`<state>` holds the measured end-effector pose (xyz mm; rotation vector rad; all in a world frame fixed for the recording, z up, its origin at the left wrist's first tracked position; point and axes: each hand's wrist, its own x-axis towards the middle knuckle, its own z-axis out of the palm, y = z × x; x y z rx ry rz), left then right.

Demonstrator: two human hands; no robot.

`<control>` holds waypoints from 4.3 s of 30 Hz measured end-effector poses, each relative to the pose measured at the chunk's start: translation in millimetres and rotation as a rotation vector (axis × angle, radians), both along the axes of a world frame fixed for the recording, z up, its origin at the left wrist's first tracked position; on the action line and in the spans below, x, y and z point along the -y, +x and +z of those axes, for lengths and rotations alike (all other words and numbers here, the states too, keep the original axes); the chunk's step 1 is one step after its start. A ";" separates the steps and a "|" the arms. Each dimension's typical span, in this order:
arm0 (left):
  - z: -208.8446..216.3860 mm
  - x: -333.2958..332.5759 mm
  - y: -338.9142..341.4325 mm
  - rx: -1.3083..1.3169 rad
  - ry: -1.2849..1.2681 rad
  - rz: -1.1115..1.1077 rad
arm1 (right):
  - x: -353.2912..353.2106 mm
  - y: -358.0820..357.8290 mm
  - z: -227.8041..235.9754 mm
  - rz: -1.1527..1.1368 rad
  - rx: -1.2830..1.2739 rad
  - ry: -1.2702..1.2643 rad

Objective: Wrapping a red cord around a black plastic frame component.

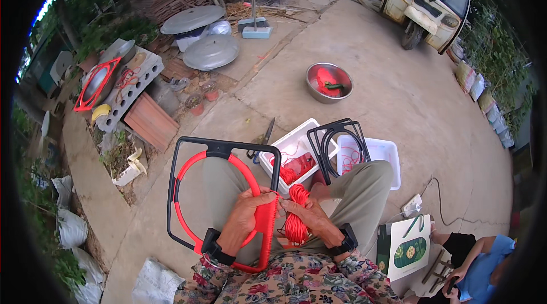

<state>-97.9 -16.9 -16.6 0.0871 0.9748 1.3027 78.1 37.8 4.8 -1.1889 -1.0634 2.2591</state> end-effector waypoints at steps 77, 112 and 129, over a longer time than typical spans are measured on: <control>30.8 18.7 7.5 0.114 0.188 0.060 | 28.4 30.8 10.2 0.213 -0.058 0.500; -13.3 17.3 14.9 0.085 0.149 0.085 | -9.6 -36.3 59.4 0.357 0.278 1.625; 27.0 18.3 10.9 0.084 0.188 -0.014 | -31.3 -36.2 79.2 -0.336 -0.210 0.820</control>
